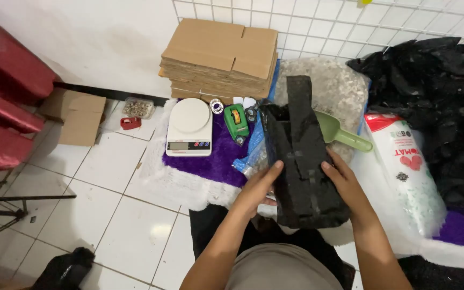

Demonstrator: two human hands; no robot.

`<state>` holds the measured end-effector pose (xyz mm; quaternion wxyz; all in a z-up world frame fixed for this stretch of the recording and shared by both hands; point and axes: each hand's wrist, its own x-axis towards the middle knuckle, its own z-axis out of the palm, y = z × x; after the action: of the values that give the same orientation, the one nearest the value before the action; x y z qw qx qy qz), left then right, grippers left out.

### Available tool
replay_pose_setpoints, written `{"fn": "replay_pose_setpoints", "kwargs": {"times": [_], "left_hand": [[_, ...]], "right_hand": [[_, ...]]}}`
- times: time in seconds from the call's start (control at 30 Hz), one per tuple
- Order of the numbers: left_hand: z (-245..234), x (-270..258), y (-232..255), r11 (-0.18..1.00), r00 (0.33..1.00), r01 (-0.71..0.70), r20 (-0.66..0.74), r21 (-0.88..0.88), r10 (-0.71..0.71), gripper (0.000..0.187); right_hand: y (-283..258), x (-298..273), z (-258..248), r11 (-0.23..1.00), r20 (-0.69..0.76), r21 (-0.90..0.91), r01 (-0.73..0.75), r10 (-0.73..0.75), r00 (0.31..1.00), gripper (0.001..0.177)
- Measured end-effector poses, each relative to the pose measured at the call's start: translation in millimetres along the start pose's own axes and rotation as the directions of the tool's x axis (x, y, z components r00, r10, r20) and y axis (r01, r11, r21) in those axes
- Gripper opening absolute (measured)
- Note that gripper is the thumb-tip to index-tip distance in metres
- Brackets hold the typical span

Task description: Wrapping a black object in protective plastic and using a scoop to fill a small bag with granular material.

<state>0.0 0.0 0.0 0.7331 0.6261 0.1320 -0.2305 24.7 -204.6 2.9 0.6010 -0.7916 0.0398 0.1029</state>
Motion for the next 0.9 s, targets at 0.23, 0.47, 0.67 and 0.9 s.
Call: {"fn": "replay_pose_setpoints", "kwargs": {"times": [0.23, 0.47, 0.67, 0.9], "left_hand": [[18.5, -26.0, 30.5, 0.990, 0.993, -0.098, 0.078, 0.103, 0.090, 0.116], [38.9, -9.9, 12.5, 0.980, 0.982, -0.125, 0.124, -0.154, 0.145, 0.102], [53.6, 15.1, -12.3, 0.861, 0.995, -0.058, 0.044, -0.505, 0.093, 0.077], [101.6, -3.4, 23.0, 0.680, 0.956, -0.276, -0.265, -0.679, 0.123, 0.083]], "right_hand": [[11.4, -2.0, -24.6, 0.972, 0.014, 0.006, 0.236, -0.236, 0.972, 0.067], [6.3, 6.5, -54.3, 0.862, 0.103, -0.044, 0.506, -0.499, 0.860, 0.068], [44.3, 10.5, -61.9, 0.781, -0.243, 0.500, 0.373, -0.287, 0.926, 0.070], [118.8, 30.1, 0.4, 0.582, -0.343, 0.691, 0.428, -0.257, 0.904, 0.075]]}}
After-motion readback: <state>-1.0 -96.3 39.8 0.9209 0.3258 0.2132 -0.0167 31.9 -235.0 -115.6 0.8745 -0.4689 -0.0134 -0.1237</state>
